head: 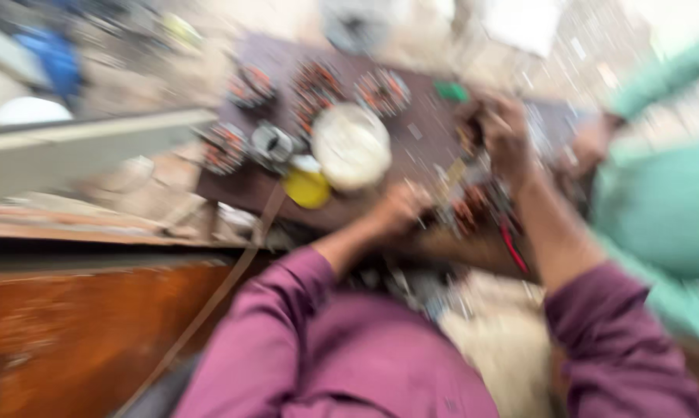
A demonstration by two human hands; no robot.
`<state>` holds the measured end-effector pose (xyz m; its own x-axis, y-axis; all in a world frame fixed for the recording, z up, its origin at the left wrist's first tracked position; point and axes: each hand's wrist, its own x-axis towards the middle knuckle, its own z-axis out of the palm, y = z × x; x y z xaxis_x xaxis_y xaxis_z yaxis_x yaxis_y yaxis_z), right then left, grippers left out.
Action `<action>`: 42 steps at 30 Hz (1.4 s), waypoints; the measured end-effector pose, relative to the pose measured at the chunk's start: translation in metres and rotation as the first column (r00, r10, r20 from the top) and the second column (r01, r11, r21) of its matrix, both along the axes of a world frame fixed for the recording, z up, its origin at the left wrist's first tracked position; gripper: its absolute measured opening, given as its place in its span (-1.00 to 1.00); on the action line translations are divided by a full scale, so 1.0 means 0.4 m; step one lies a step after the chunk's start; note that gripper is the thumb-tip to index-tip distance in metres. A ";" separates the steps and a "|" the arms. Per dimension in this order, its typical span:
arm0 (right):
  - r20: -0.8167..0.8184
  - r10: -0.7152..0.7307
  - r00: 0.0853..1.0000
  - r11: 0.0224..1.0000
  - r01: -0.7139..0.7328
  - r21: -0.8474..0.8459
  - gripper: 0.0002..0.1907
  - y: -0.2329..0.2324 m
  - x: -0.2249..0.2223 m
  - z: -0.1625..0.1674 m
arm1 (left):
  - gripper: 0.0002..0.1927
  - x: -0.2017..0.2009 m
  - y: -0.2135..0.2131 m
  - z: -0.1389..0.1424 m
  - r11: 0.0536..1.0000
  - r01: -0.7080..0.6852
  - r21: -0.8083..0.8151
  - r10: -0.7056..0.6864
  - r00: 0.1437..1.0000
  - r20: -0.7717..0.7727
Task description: The person uses pliers to pull and separate copper windings from a motor stator component on a workbench. They then use a hammer to tap the component, likely to loosen or remove parts. A second person is visible working on a similar component nearby.
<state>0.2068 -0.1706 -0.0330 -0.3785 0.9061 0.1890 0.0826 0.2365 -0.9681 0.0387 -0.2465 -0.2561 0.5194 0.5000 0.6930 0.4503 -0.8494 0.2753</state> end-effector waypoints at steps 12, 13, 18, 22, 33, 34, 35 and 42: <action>-0.421 -0.193 0.886 0.963 0.253 0.091 -0.56 -0.013 -0.071 -0.216 | -0.81 -0.054 -0.021 0.058 0.766 0.034 -0.641 0.178 0.948 0.263; -0.442 -0.249 0.862 0.959 0.283 0.012 -0.76 -0.011 -0.073 -0.211 | -0.71 -0.056 -0.028 0.058 0.554 0.027 -0.832 0.321 0.915 0.244; -0.422 -0.414 0.807 0.910 0.348 -0.228 -0.44 -0.005 -0.071 -0.198 | -0.66 -0.043 -0.028 0.029 0.579 0.010 -0.815 0.348 0.901 0.259; -0.320 -0.191 0.928 0.959 0.246 0.141 -0.44 -0.005 -0.122 -0.231 | -0.61 -0.008 -0.010 -0.021 0.613 -0.107 -0.783 0.367 0.916 0.162; -0.261 0.015 0.965 0.897 0.102 0.430 -0.45 -0.277 -0.129 -0.141 | -0.67 -0.006 -0.009 -0.068 0.905 -0.129 -0.406 0.196 0.972 0.128; -0.310 -0.040 0.950 0.909 0.163 0.383 -0.45 -0.280 -0.099 -0.144 | -0.63 0.002 -0.006 -0.067 0.927 -0.106 -0.359 0.146 0.986 0.086; -0.389 -0.105 0.915 0.919 0.239 0.314 -0.45 -0.273 -0.067 -0.154 | -0.67 0.017 -0.011 -0.062 0.693 -0.034 -0.721 0.253 0.947 0.199; -0.693 -0.353 0.628 0.906 0.414 -0.087 -0.50 -0.188 0.199 -0.269 | -0.70 -0.002 0.025 -0.044 0.356 0.249 -0.901 0.232 0.910 0.343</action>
<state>0.2863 -0.2459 -0.1408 0.2620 0.9107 0.3192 -0.4877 0.4104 -0.7705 0.0377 -0.2365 -0.2736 0.3682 0.9256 -0.0876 0.1072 0.0514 0.9929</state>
